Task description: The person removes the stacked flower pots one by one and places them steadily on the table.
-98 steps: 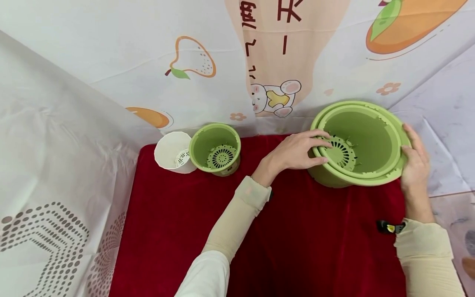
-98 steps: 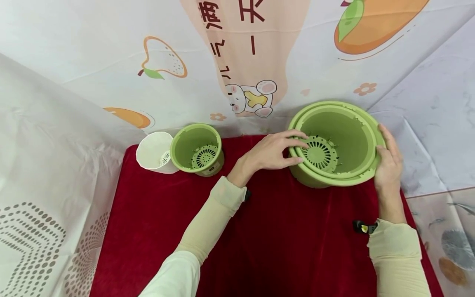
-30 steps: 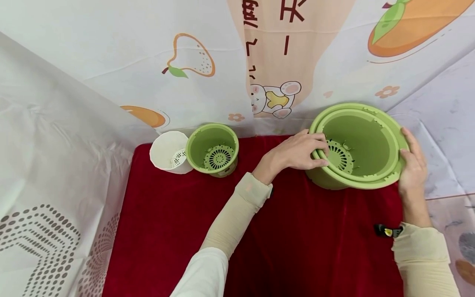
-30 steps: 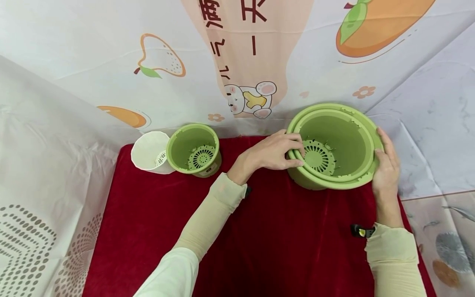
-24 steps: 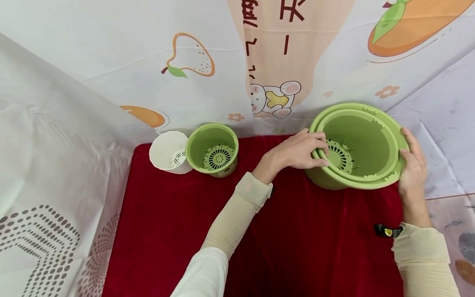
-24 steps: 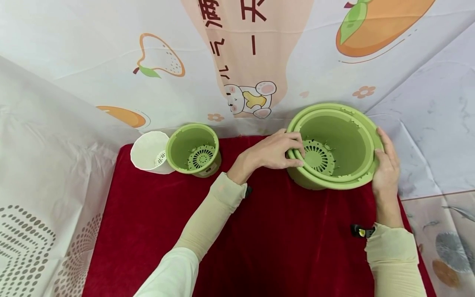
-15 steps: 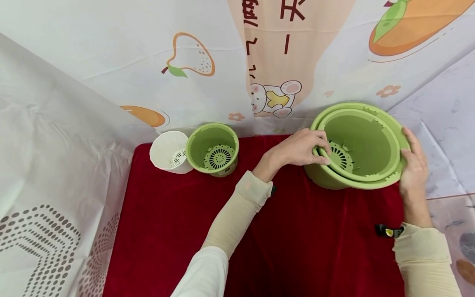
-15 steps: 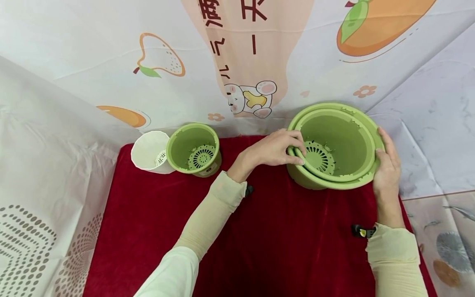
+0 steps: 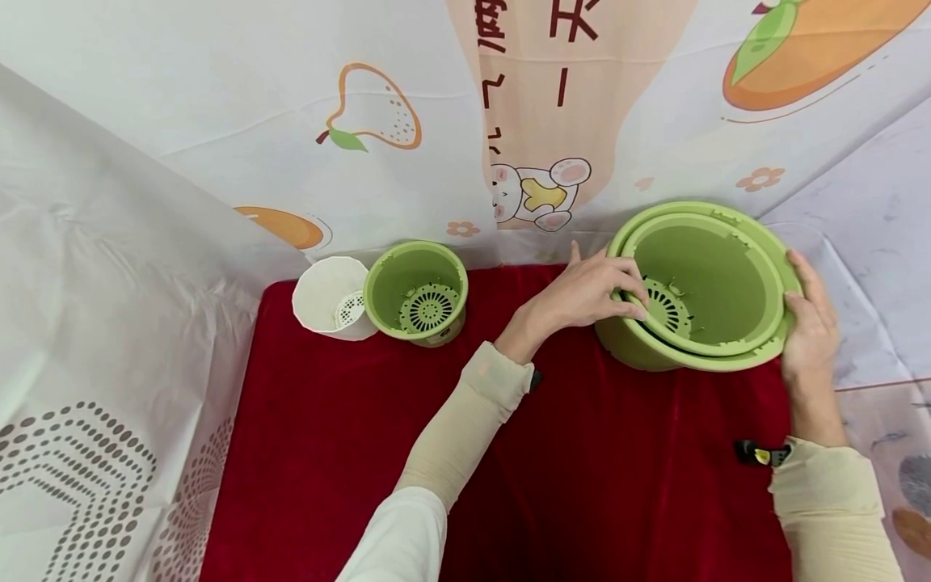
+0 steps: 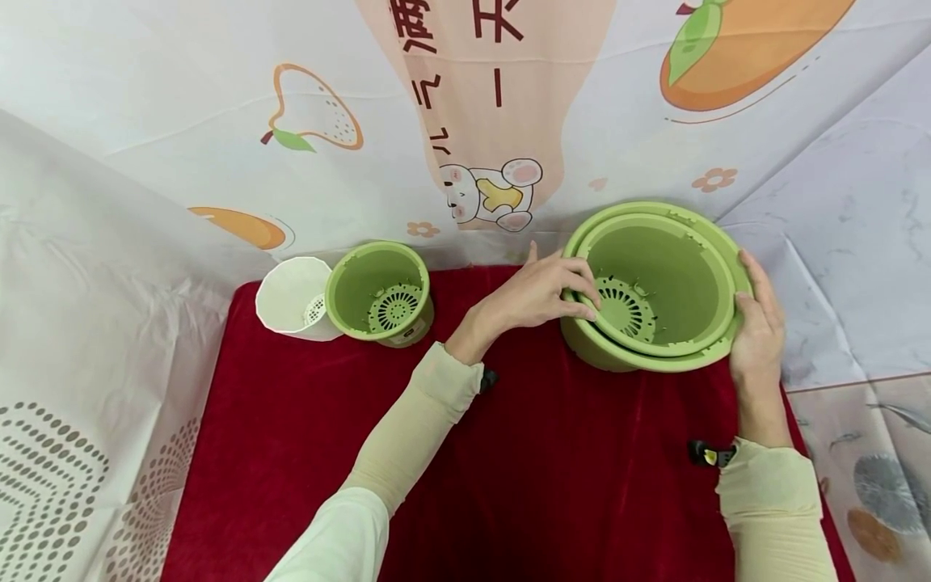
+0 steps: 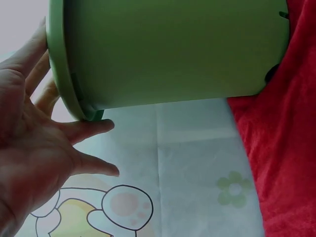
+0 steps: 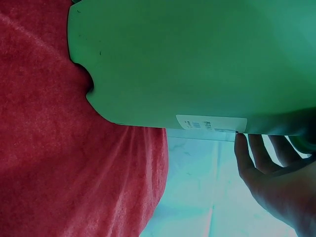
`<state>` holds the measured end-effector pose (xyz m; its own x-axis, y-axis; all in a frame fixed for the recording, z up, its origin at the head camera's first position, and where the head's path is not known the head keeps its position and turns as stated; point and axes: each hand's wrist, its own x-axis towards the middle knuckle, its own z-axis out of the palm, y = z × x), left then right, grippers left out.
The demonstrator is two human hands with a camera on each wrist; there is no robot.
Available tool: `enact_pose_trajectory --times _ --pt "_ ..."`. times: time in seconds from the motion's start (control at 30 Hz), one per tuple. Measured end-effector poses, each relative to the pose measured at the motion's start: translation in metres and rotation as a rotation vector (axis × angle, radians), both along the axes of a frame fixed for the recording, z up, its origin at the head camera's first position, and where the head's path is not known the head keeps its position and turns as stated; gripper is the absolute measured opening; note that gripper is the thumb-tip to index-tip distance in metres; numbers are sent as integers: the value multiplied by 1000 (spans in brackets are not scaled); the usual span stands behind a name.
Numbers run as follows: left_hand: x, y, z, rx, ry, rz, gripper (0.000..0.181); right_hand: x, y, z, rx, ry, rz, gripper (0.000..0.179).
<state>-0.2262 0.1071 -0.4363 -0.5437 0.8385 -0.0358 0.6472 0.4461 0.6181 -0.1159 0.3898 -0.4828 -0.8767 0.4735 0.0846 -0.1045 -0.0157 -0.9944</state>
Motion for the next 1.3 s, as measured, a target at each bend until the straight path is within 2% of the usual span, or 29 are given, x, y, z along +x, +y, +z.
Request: enact_pose_trajectory --times 0.1,0.27,0.53,0.8,1.03,1.3 --pt "1 -1 -1 11 25 6 17 0 -1 0 -44 23 16 50" --pt "4 -2 0 -19 33 18 20 0 -2 1 -45 37 20 50" --pt "8 -3 6 -69 87 25 20 -1 -3 0 -57 27 17 49" --pt "8 -4 6 -93 158 15 20 -1 -3 0 -45 -16 -1 48" --pt "4 -3 6 -88 280 -76 25 -1 -3 1 -50 -38 -9 48" --pt "1 -3 1 -27 295 -159 26 -2 -2 0 -79 -38 -26 48"
